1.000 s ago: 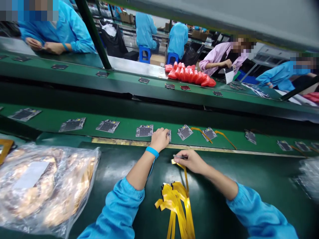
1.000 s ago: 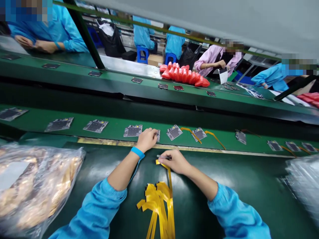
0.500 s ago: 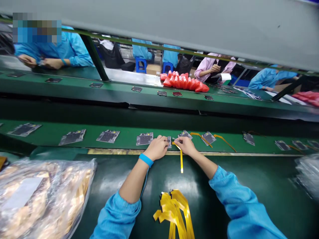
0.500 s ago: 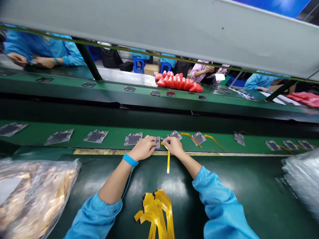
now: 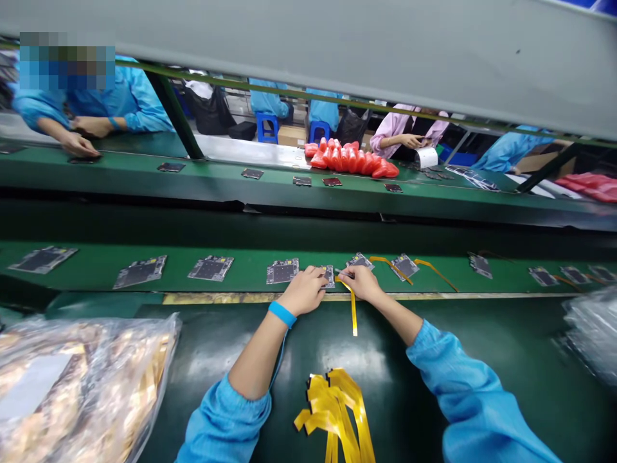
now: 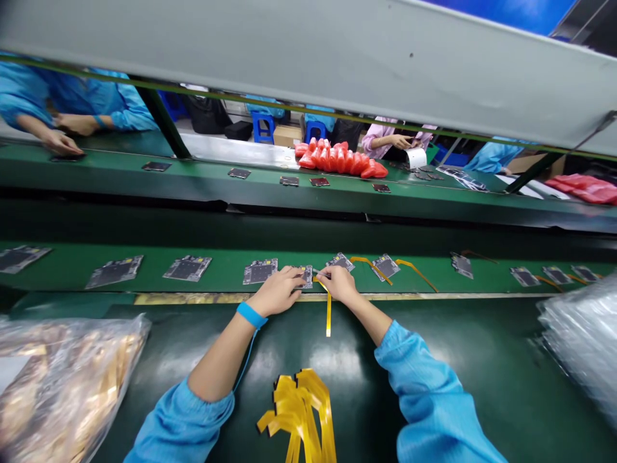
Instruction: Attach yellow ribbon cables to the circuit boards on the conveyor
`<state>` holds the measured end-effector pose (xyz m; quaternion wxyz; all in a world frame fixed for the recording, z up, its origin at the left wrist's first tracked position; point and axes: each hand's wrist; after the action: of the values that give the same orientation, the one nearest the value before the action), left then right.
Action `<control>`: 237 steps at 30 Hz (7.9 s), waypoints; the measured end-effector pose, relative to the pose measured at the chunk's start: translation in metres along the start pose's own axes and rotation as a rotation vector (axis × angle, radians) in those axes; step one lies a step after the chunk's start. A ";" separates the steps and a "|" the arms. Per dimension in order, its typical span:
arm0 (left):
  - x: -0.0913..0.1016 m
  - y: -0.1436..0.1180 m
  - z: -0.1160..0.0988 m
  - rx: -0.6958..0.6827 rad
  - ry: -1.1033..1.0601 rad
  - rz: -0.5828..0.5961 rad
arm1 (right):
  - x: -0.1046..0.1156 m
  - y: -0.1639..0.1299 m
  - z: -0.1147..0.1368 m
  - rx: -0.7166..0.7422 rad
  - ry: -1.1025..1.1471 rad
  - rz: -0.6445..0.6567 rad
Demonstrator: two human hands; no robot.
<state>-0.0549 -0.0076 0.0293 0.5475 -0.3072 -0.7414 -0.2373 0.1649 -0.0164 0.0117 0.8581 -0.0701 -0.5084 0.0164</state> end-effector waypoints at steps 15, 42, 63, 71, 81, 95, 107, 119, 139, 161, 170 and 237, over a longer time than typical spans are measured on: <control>-0.022 0.004 -0.039 0.013 0.206 -0.038 | 0.011 0.003 -0.007 0.049 -0.118 0.042; -0.024 0.008 -0.039 -0.013 0.085 -0.034 | 0.041 -0.011 -0.029 0.231 -0.309 0.042; -0.006 0.001 -0.002 0.165 0.081 -0.050 | 0.035 -0.069 0.002 0.418 -0.121 0.146; 0.016 -0.009 0.006 0.299 0.045 0.004 | 0.007 -0.132 0.029 0.529 -0.149 0.470; 0.025 -0.016 0.032 0.437 -0.003 -0.043 | 0.001 -0.140 0.026 0.564 -0.072 0.552; 0.000 -0.002 0.020 0.473 -0.002 -0.186 | 0.013 -0.135 0.026 0.413 0.239 0.425; 0.010 -0.007 0.025 0.303 -0.006 -0.067 | -0.020 -0.010 0.024 0.157 0.216 0.071; 0.007 -0.004 0.017 0.224 0.003 -0.067 | -0.017 0.009 0.035 -0.012 -0.014 0.043; -0.001 0.000 0.010 0.152 -0.024 -0.049 | -0.015 0.013 0.002 0.027 0.068 -0.002; -0.016 0.006 0.001 0.058 -0.042 -0.053 | 0.002 0.010 -0.015 0.060 -0.024 0.028; -0.019 0.006 -0.009 0.025 0.022 -0.034 | 0.017 0.018 -0.010 0.052 -0.124 0.128; -0.051 0.047 -0.073 -0.033 0.254 0.025 | 0.060 -0.007 -0.046 -0.123 -0.166 0.151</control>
<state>0.0385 -0.0352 0.0020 0.6346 -0.2927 -0.6583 -0.2795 0.2334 -0.0218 0.0433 0.8036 -0.1590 -0.5709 0.0555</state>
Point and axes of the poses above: each hand's wrist, its own y-axis towards the middle knuckle, its own x-axis out of the back of the hand, z = x × y, and after that the axes turned 2 degrees about -y, right-handed
